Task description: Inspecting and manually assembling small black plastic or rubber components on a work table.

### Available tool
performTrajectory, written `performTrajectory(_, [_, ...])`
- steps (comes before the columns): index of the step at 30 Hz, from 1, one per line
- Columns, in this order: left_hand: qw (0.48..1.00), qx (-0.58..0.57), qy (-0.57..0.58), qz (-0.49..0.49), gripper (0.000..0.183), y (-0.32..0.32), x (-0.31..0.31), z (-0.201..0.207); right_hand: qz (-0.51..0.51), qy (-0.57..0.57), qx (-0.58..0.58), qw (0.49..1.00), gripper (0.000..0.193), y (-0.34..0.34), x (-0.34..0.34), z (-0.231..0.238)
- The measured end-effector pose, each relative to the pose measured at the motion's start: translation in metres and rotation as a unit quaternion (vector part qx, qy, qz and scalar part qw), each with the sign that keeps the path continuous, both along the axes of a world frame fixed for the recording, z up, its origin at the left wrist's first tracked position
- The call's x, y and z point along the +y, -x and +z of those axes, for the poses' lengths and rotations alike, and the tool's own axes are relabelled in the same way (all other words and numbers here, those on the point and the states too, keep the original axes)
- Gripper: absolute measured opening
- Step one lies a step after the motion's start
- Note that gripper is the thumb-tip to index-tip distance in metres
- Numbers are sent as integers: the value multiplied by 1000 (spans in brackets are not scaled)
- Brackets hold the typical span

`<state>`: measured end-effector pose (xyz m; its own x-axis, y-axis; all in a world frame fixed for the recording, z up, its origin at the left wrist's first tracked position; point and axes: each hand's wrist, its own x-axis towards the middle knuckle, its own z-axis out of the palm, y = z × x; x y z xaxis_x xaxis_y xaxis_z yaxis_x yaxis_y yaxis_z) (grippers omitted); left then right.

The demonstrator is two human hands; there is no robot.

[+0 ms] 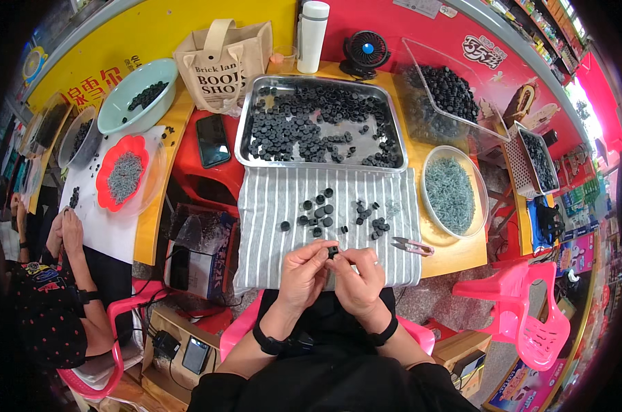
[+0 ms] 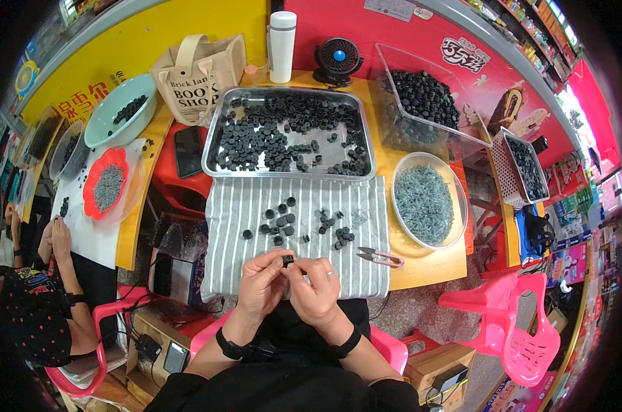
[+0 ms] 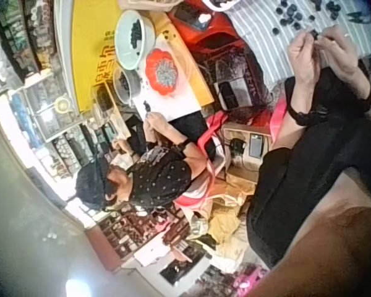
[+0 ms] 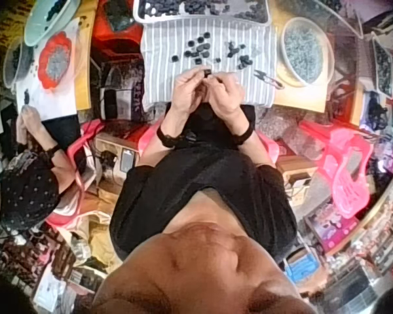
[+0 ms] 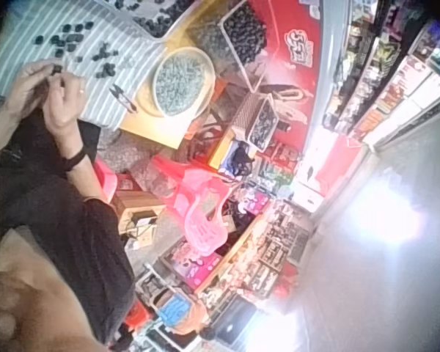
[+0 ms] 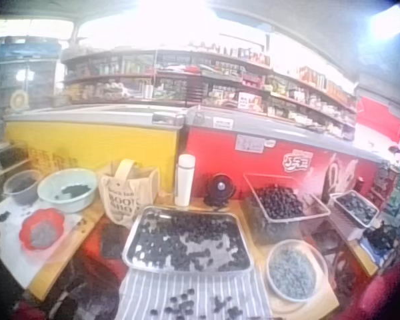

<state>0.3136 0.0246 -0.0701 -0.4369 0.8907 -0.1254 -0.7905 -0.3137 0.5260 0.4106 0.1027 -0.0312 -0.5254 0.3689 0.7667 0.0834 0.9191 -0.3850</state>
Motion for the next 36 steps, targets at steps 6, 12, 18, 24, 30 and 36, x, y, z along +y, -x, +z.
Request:
performTrajectory(6, [999,22,-24,-6,21,1,0,-1,12,-25,-9,1000,28,0,3,4])
performTrajectory(12, [996,-16,-72,-43,23,5,-5,8,13,6,0,1000,28,1,2,4])
performTrajectory(18, [996,18,-76,-33,29,2,-4,1,3,60,13,998,26,0,-1,0])
performTrajectory(24, [998,27,-54,-22,27,-1,-2,1,-15,49,25,998,25,2,1,-4])
performTrajectory(30, [999,36,-15,-21,25,-2,-4,-7,-16,18,-7,1000,21,2,2,-4])
performTrajectory(36, [999,50,-17,-8,25,-4,0,-1,-15,10,-18,1000,20,3,4,-4])
